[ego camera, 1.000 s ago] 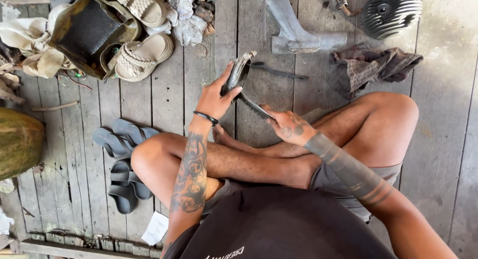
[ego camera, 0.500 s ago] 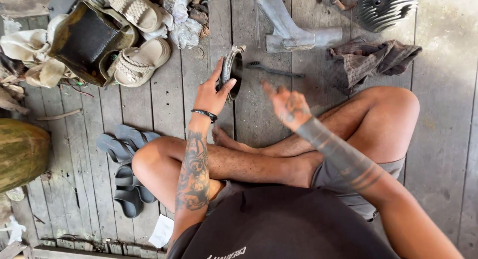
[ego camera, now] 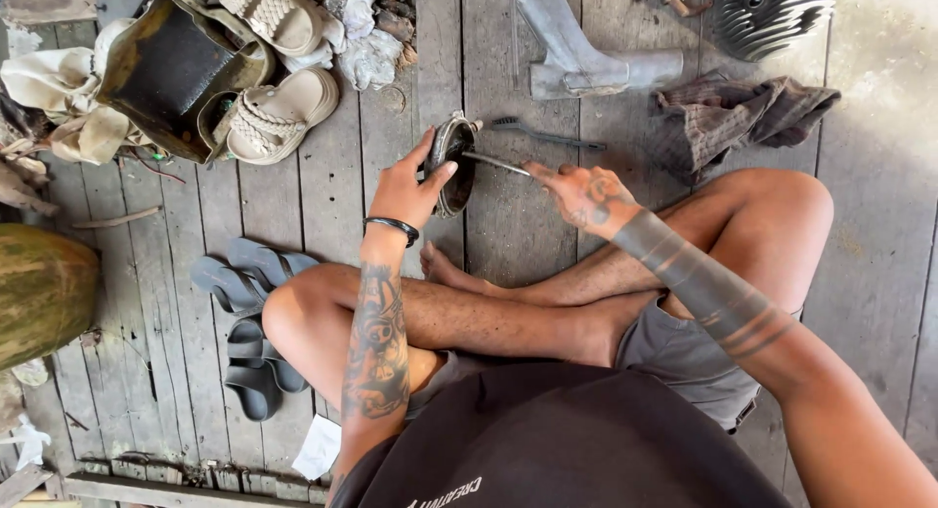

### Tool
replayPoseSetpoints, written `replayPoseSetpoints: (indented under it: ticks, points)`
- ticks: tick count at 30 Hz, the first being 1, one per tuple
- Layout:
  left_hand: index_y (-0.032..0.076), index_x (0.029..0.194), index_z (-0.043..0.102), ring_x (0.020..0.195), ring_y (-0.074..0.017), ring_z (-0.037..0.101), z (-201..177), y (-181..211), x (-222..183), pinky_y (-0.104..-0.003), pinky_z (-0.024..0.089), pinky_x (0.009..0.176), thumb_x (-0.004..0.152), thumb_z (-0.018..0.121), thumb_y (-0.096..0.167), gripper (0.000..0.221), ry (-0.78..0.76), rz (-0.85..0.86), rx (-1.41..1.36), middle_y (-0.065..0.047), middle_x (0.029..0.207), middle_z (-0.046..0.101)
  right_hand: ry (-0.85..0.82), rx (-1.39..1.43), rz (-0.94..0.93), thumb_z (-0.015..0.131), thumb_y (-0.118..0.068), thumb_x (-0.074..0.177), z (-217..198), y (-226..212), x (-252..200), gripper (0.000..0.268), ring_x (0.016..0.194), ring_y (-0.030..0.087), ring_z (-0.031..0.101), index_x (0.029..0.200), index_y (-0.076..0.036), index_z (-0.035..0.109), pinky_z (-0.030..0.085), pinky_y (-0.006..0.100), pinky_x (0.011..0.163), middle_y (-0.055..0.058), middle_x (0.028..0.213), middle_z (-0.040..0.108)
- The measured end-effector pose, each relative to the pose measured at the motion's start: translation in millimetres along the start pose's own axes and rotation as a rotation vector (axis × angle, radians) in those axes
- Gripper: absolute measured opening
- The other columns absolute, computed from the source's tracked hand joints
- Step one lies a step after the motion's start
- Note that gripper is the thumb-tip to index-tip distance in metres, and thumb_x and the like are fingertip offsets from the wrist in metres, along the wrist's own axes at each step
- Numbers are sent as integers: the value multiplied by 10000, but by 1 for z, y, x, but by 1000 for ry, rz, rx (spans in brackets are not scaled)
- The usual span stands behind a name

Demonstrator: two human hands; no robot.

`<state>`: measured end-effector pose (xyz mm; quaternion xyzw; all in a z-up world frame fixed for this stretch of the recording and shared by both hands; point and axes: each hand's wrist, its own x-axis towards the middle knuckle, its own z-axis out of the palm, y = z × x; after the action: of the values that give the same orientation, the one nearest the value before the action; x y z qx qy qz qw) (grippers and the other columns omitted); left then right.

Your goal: Cleaning a circular metal motorcycle part using a wire brush while sitting on a wooden floor.

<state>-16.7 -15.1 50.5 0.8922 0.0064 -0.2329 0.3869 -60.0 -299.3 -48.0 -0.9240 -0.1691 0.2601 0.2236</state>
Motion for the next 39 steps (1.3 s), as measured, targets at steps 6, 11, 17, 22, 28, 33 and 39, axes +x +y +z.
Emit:
replayPoseSetpoints:
  ticks: [6,11,17,22,28,33,39]
  points:
    - [249,1523,463,1251,-424,595,13,-14,8,-531,544,1037,982,617,507,618,45,57,51,-156,1405,616,-52,3,-50,437,-333,1076,16,-14,-16,454,391,129,593,1513,-222,497,424,248,325,139,1025,773]
    - [320,1513,473,1195,-378,650,34,-24,22,-507,555,1019,973,604,532,595,78,76,215,-127,1322,681,140,-147,31,476,-378,1040,5,-62,-40,420,717,281,778,1405,-238,629,635,406,590,106,939,794]
    - [302,1495,516,1120,-377,691,36,-27,23,-494,582,938,986,605,510,556,129,50,225,-151,1233,719,63,45,54,502,-272,1041,-18,-22,-31,428,1033,378,731,1440,-147,596,604,541,837,115,1291,718]
    - [290,1470,550,1060,-354,716,34,-38,20,-471,602,872,982,608,505,536,151,20,325,-139,1184,735,44,105,72,483,-265,1055,3,-75,-43,442,960,406,739,1481,-165,540,623,546,811,195,1221,724]
    - [196,1440,584,1029,-425,709,29,-52,21,-537,603,826,1025,549,462,494,241,7,280,-203,1188,720,29,177,44,484,-299,1064,28,-34,-19,452,1033,339,730,1499,-189,538,622,468,829,114,1319,691]
    - [161,1441,581,1029,-442,712,37,-27,31,-552,602,823,1023,556,411,488,335,12,270,-216,1204,716,100,241,84,517,-289,1052,31,-26,-9,497,1049,404,702,1546,-252,480,609,526,850,125,1333,682]
    - [153,1464,554,994,-427,724,50,-4,11,-514,616,805,1059,494,376,466,296,55,358,-211,1230,688,132,269,73,508,-240,1060,43,-25,-18,502,1019,435,709,1561,-249,473,604,566,819,146,1321,685]
